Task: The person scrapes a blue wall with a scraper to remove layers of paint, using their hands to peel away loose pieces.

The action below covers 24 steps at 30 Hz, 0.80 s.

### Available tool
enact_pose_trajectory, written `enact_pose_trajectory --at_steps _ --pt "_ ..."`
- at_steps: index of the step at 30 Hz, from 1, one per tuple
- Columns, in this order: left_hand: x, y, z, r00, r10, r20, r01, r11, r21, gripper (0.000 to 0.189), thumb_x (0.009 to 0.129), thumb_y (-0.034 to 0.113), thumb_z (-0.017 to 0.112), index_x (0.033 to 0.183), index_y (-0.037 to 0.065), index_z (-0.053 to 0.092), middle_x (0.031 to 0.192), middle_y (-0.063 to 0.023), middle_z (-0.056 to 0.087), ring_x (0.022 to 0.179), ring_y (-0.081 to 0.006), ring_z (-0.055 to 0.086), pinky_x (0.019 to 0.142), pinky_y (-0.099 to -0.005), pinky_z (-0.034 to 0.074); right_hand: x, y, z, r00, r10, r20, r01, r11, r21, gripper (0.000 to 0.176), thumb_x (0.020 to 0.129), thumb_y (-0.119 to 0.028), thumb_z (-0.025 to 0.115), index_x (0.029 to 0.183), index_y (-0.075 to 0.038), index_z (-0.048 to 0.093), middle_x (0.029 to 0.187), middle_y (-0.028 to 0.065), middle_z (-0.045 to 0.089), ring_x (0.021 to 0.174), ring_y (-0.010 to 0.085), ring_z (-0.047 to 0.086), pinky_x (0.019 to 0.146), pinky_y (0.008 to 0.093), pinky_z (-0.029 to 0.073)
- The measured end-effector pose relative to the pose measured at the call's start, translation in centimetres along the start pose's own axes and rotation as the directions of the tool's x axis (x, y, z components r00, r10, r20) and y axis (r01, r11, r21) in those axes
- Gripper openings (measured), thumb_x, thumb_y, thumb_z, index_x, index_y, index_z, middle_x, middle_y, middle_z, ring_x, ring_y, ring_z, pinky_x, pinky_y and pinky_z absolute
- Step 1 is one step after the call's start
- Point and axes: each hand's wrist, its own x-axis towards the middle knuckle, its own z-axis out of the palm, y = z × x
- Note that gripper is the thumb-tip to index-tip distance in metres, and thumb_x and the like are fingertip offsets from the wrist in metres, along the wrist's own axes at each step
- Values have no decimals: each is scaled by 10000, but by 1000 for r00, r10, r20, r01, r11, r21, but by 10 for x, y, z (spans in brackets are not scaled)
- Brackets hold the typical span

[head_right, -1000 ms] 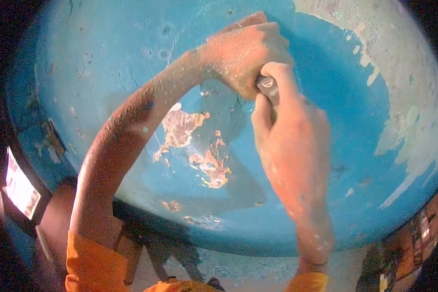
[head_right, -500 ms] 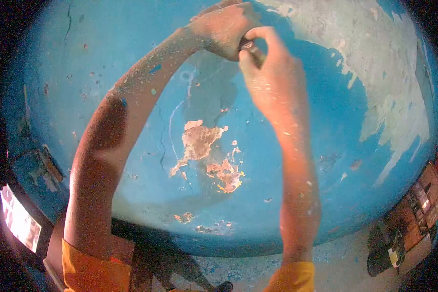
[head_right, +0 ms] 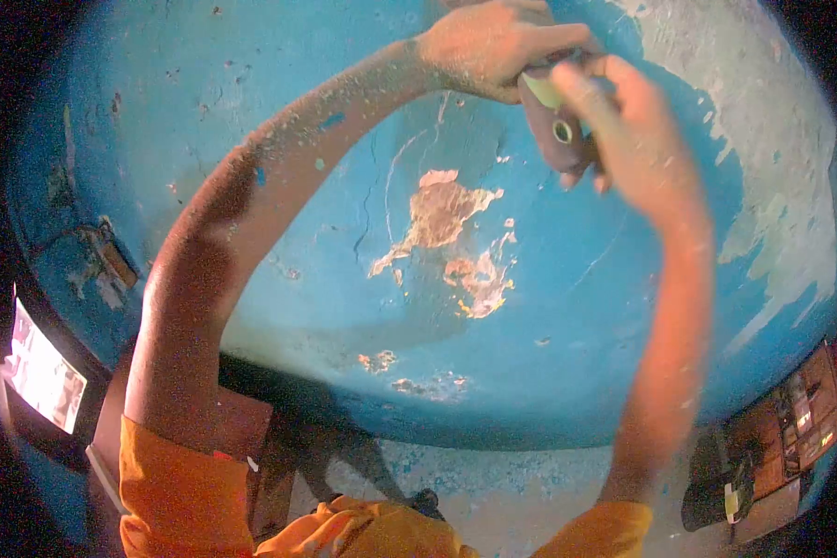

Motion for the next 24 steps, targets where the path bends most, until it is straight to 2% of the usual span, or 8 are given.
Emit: enact_pose_trajectory --at_steps 1,3,7,10,12,19,20,24 --pt "0 0 -5 998 17 53 -15 999 -43 422 658 217 681 1006 26 536 707 -127 605 713 -314 589 769 -413 448 10 10 -5 1000 12 0 -12 1000 2 508 862 -397 609 1166 -14 472 813 110 635 789 254 643 703 376 500" --pt "0 4 -10 993 -5 119 5 1000 4 398 660 219 677 985 34 540 704 -127 603 724 -319 586 763 -414 451 32 24 -14 727 -586 -357 203 680 -704 511 895 -435 546 1171 -7 497 816 130 648 818 306 634 721 417 489" --pt "11 -18 -34 995 2 103 -4 1000 16 374 653 241 675 960 67 554 706 -139 597 727 -346 580 684 -434 463 48 5 -30 765 -583 -275 497 805 -324 587 886 -322 563 1351 -14 381 1338 184 455 1261 308 415 1027 382 339" --pt "17 -29 -30 999 19 -29 -18 999 50 341 711 223 677 987 63 560 710 -148 593 676 -320 581 614 -427 460 99 31 -53 606 -626 -491 372 769 -520 725 880 -374 570 1434 -48 233 1438 201 331 1340 339 308 1080 440 265" --pt "1 -15 -10 997 46 65 -37 992 -124 336 719 263 714 973 93 574 792 -105 634 786 -284 625 651 -414 511 137 48 -50 532 -501 -683 -254 674 -693 730 889 -421 529 1457 -102 198 1481 219 234 1360 381 247 1087 529 214" --pt "5 -5 -16 993 -41 114 36 999 38 340 677 397 724 842 131 589 710 -59 584 747 -279 598 626 -392 480 163 62 -38 356 -518 -778 -307 721 -621 734 867 -472 512 1467 -173 214 1502 227 162 1375 423 164 1103 561 126" --pt "20 -3 -17 969 -227 96 219 972 88 359 656 421 724 824 142 573 725 -59 587 764 -267 599 623 -411 482 163 68 -36 366 -533 -763 -270 724 -635 738 866 -484 512 1467 -171 220 1501 226 165 1379 420 154 1105 557 120" --pt "-2 14 2 979 -61 197 52 997 50 347 603 323 755 849 162 571 748 -40 601 795 -256 594 642 -412 497 149 62 -42 501 -432 -750 -192 789 -583 756 871 -508 490 1472 -147 206 1510 229 123 1396 416 68 1110 558 73"
